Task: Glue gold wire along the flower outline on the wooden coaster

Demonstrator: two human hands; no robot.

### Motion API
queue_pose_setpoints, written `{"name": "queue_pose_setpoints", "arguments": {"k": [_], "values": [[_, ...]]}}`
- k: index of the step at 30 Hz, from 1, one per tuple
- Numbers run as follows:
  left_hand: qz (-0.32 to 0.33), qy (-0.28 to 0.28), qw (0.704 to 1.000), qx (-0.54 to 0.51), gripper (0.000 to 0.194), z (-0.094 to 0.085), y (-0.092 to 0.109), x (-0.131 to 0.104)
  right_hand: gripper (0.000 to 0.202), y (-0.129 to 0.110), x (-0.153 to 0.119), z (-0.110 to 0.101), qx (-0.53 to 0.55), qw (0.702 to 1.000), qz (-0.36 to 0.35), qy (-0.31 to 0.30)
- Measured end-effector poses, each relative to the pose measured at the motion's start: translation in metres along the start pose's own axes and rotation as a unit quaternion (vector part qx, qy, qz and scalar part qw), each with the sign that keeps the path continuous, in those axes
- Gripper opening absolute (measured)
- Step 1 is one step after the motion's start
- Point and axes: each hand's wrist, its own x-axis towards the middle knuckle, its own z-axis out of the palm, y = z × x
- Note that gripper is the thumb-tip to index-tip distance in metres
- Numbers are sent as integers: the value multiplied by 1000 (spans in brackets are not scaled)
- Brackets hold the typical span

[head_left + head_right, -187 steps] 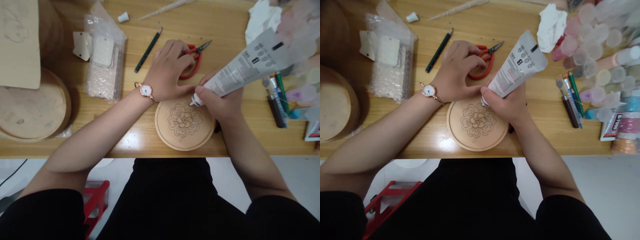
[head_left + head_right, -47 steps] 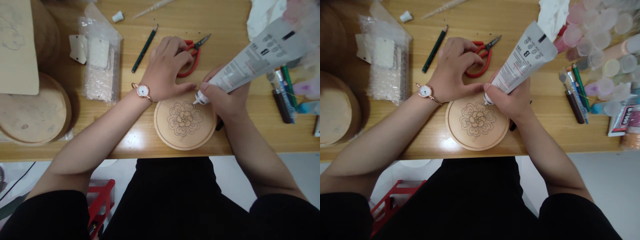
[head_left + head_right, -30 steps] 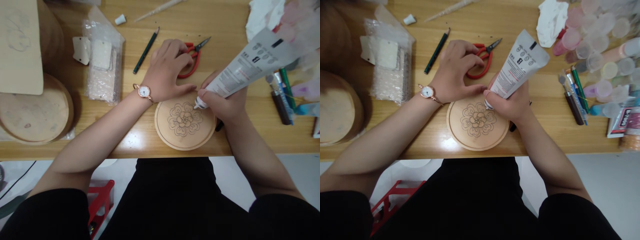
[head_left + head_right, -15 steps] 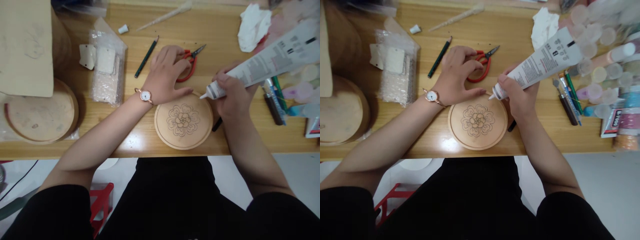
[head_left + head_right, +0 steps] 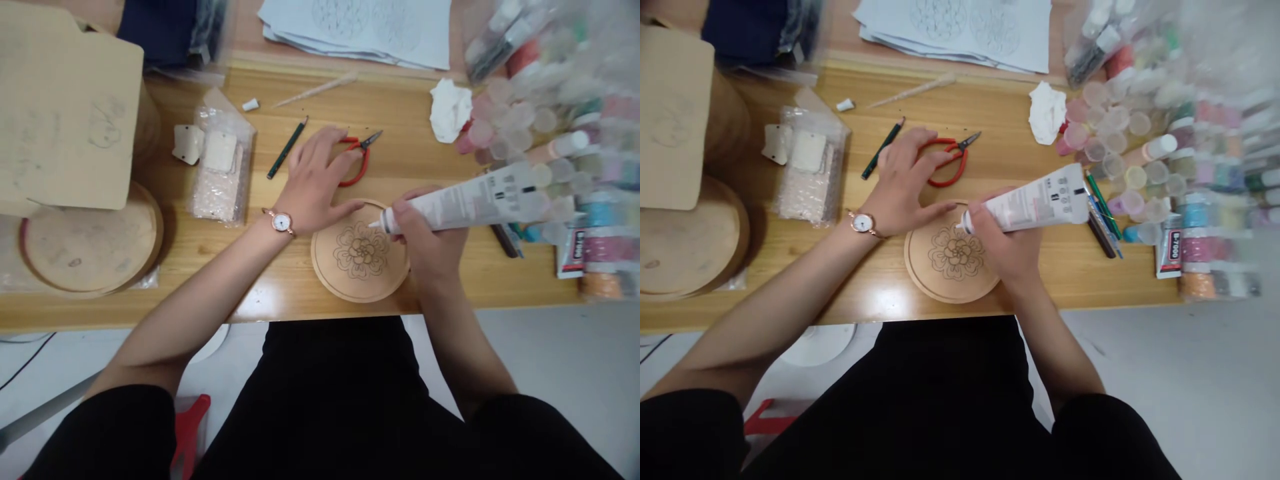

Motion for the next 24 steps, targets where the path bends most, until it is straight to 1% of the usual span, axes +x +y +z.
{"name": "queue_pose_setpoints", "arguments": {"k": [2, 5, 8, 13, 16, 21, 24], "values": [[-1, 4, 1000, 4, 62, 7, 1, -1, 16, 9, -2, 9, -22, 999, -26, -13], [-7, -8, 1000, 3, 65, 13, -1, -1, 12, 17, -5, 18, -41, 997, -60, -16], [-15, -16, 1000, -6, 69, 14, -5, 1, 10, 18, -8, 22, -49, 996, -72, -24], [-22, -4, 1000, -16, 71, 13, -6, 2, 10, 14, -10, 24, -56, 993, -89, -46], [-18, -10, 1000, -15, 73, 13, -6, 2, 11, 12, -10, 25, -60, 993, -99, -34], [-13, -20, 1000, -9, 79, 15, -8, 2, 12, 14, -9, 24, -75, 994, -81, -14], [-17, -12, 1000, -14, 76, 14, -8, 2, 13, 16, -9, 22, -86, 993, -84, -1]]}}
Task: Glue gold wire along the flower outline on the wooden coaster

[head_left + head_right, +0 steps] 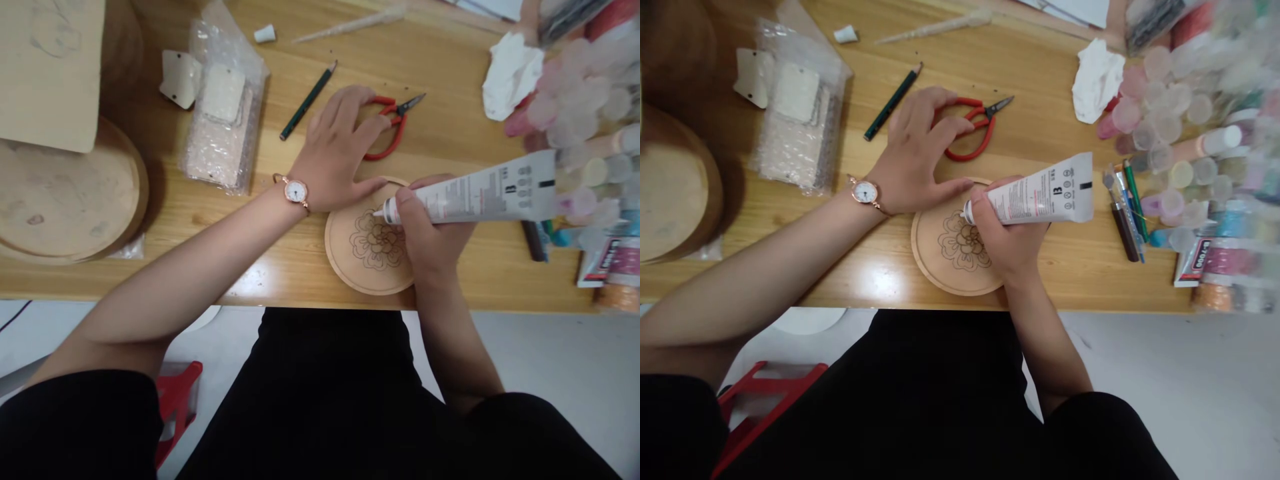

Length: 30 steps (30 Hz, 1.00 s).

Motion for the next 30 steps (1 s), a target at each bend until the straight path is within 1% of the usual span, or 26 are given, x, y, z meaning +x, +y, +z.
{"name": "queue_pose_setpoints", "arguments": {"k": [4, 6, 8, 11, 14, 18, 22, 25, 30], "values": [[-30, -18, 999, 1, 74, -3, 3, 2, 16, -2, 0, 2, 19, 1000, -9, -15], [-35, -26, 999, 2, 74, -4, 5, 3, 20, -4, 0, 3, 18, 999, -9, -26], [-35, -33, 999, 3, 75, -5, 6, 3, 23, -4, 0, 3, 5, 1000, -4, -23], [-29, -37, 999, 2, 78, -4, 6, 3, 19, -2, 0, 2, -19, 1000, -1, -3], [-8, -19, 1000, -9, 79, -1, 2, 2, 15, -1, 0, 1, -21, 1000, -3, 8], [17, 0, 1000, -11, 76, 3, -3, 1, 19, -3, 0, 2, -17, 1000, -14, -10], [3, -10, 1000, 4, 77, 1, 0, 1, 16, -3, 0, 2, -31, 1000, -3, 2], [-10, -21, 1000, 14, 74, -2, 5, 1, 13, -2, 0, 1, -14, 1000, 2, 7], [-20, -33, 999, 14, 75, -4, 7, 2, 14, -2, 0, 1, 1, 1000, -4, -6]]}}
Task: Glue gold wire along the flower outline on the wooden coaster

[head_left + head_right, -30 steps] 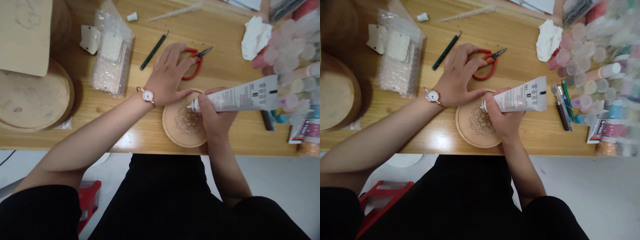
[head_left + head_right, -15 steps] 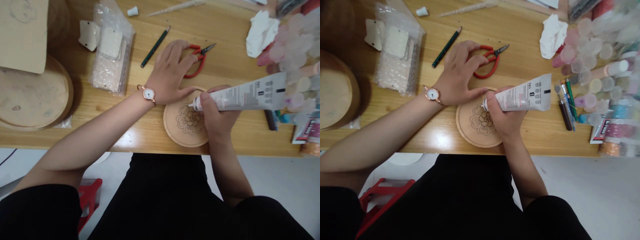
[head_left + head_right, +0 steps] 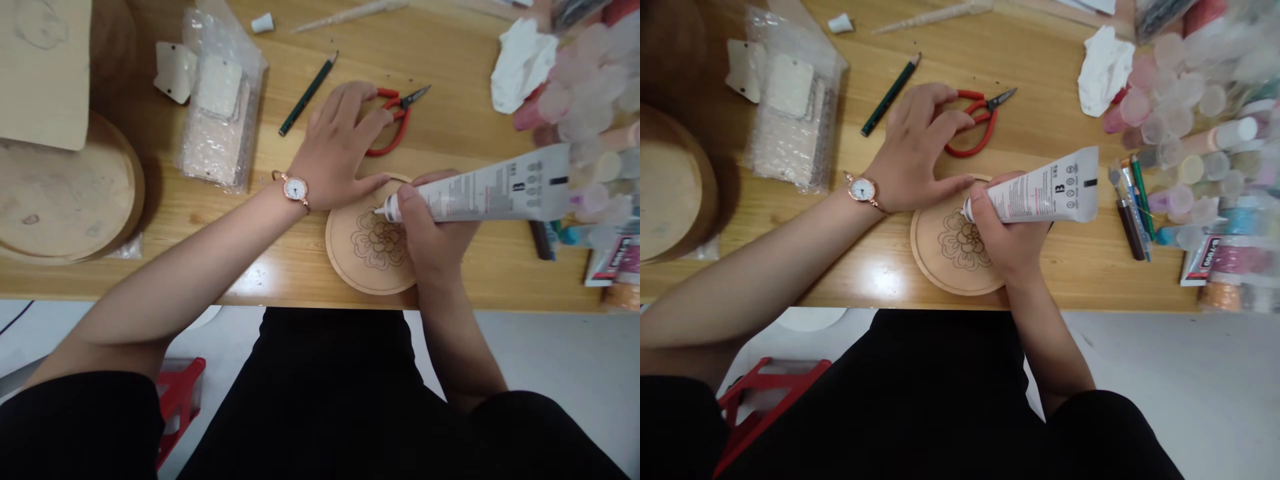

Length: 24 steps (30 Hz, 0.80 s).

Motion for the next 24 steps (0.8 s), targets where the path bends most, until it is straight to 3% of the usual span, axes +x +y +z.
{"name": "queue_pose_setpoints", "arguments": {"k": [8, 24], "values": [[17, 12, 1000, -12, 74, 5, -7, 0, 13, 1, 1, -1, -16, 1000, 6, 8], [1, -3, 1000, -16, 76, -2, 0, 1, 12, 1, 1, -1, 0, 1000, 5, 4]]}}
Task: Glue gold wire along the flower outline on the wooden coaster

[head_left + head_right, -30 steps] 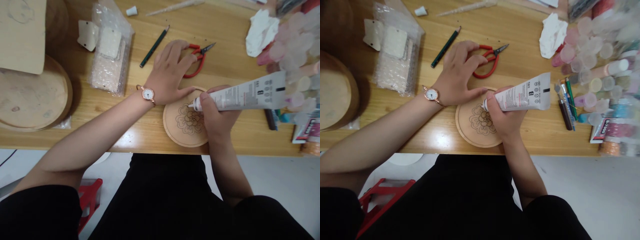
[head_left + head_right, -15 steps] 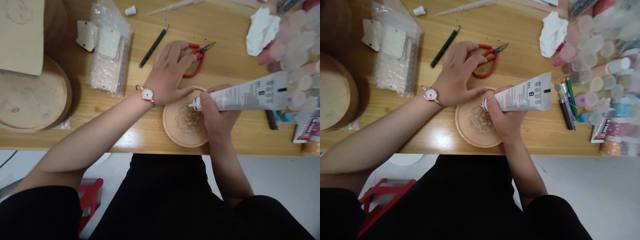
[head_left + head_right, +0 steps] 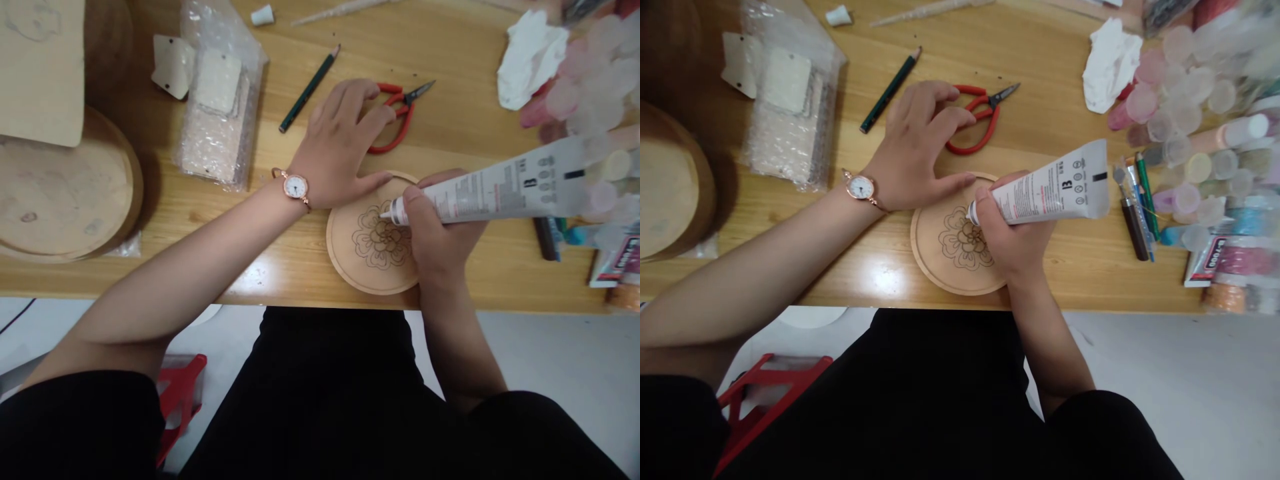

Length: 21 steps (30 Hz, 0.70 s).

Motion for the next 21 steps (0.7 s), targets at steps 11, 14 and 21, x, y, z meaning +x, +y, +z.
{"name": "queue_pose_setpoints", "arguments": {"k": [11, 14, 21], "values": [[7, -4, 1000, -7, 77, 3, -4, 1, 10, 1, -1, 0, -2, 1000, 0, 6], [15, 8, 1000, -15, 74, 4, -6, 0, 9, 2, -1, 0, 11, 1000, 2, 4], [14, 13, 1000, -8, 75, 5, -6, 0, 10, 3, -1, 0, 11, 1000, 4, 1]]}}
